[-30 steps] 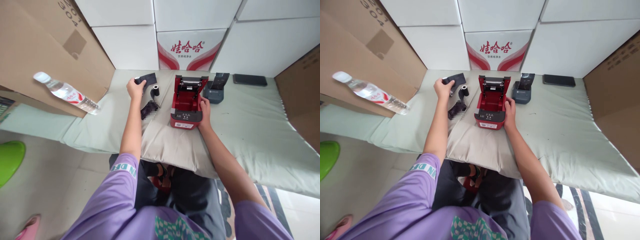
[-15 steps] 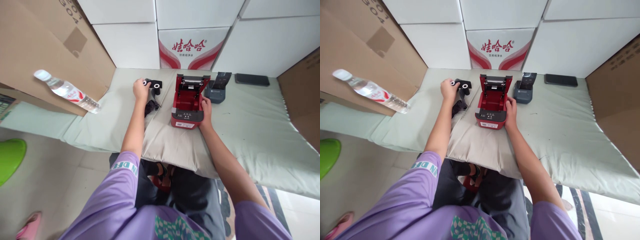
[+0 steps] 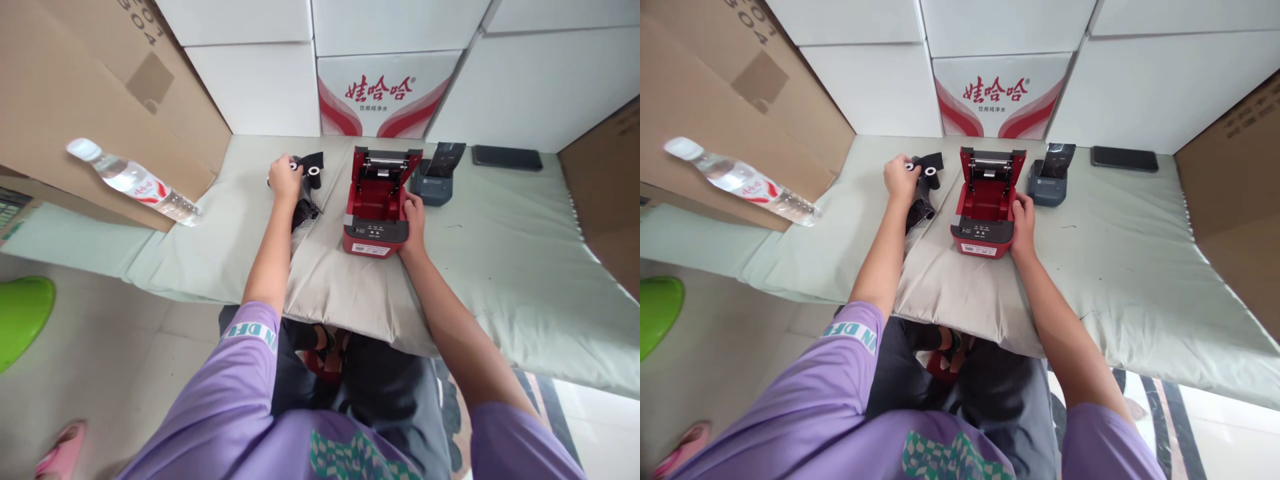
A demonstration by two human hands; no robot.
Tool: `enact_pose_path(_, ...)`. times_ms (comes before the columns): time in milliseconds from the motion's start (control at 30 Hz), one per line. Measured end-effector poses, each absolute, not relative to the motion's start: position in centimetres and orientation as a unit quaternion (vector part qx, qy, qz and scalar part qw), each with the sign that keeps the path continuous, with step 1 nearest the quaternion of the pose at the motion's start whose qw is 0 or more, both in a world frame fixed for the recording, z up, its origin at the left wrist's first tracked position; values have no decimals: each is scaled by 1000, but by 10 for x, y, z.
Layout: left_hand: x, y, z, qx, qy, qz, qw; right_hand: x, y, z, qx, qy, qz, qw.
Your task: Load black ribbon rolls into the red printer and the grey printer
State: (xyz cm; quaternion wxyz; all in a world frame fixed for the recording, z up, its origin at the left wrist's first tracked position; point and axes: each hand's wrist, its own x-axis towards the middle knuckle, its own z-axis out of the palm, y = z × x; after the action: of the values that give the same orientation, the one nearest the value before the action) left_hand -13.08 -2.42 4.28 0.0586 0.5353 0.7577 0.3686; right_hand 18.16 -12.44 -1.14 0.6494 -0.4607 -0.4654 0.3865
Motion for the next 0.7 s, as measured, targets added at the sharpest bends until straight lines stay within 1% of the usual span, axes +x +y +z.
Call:
enact_pose_path(200, -130, -25, 46, 540, 768, 335, 81, 179, -126, -9, -462, -449, 393, 657)
enact_pose_path(400, -133, -32, 83, 561, 705, 425, 92, 180, -126, -10, -457, -450, 401, 654)
enact_pose_path(467, -127, -33, 91, 598, 693, 386, 114, 180, -126, -10, -457, -452, 401, 653)
enact_pose_path(533, -118, -33, 93, 634, 699, 307, 123, 180, -126, -9, -461, -454, 390, 655)
enact_pose_path(633, -106, -36, 93, 656, 722, 191, 110, 180, -125, -9, -467, -452, 380, 658)
enact_pose_path(700, -105, -40, 98, 658, 724, 177, 109, 179, -125, -9, -462, -448, 392, 658)
